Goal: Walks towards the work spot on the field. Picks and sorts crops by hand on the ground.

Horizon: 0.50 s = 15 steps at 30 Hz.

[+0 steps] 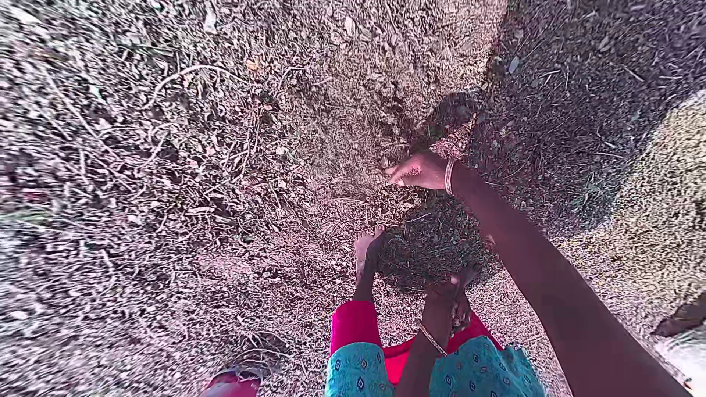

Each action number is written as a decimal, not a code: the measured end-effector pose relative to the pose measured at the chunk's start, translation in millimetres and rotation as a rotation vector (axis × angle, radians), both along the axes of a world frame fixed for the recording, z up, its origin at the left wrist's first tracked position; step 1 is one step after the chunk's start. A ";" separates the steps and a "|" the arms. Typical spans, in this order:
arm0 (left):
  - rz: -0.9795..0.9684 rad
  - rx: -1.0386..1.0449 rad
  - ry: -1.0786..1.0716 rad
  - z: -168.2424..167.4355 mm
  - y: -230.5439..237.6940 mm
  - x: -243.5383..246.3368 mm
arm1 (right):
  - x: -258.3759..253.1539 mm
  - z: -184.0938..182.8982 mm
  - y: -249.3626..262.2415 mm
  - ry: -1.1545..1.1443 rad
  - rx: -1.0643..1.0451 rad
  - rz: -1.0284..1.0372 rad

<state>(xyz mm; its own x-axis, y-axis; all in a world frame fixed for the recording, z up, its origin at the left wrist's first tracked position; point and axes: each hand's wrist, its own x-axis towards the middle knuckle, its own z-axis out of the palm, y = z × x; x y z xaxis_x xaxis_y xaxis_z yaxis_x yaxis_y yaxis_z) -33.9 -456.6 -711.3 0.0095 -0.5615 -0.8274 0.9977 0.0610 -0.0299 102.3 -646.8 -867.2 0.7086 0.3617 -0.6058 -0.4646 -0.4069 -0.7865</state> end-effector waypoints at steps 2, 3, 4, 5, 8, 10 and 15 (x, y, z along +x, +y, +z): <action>-0.033 -0.031 0.015 2.6 -2.5 4.1 | -29.1 6.9 -25.4 0.035 -0.042 -0.358; -0.052 -0.039 0.026 3.9 -4.3 7.8 | -35.3 5.7 -41.2 0.087 -0.171 -0.489; -0.077 -0.035 0.034 5.0 -6.6 11.9 | -35.6 0.5 -57.3 0.121 -0.321 -0.572; -0.120 -0.024 0.039 5.7 -8.6 16.1 | -32.2 -8.5 -72.3 0.129 -0.450 -0.631; -0.460 -0.002 0.007 3.1 -10.2 25.9 | -1.6 -47.3 -97.5 0.089 -0.590 -0.722; -0.711 -0.034 -0.033 0.6 -12.5 30.4 | 31.4 -67.5 -96.7 0.064 -0.652 -0.658; -1.031 -0.148 -0.033 3.6 -13.5 40.5 | 81.0 -46.8 -42.1 0.121 -0.562 -0.217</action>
<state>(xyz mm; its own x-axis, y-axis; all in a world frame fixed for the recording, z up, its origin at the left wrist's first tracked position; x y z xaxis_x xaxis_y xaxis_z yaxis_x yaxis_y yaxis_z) 6.6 -470.1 -707.6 -0.5110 -0.4061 -0.7576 0.5646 -0.8232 0.0605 183.3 -688.9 -914.0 0.6443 -0.1815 -0.7430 -0.6561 -0.6303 -0.4150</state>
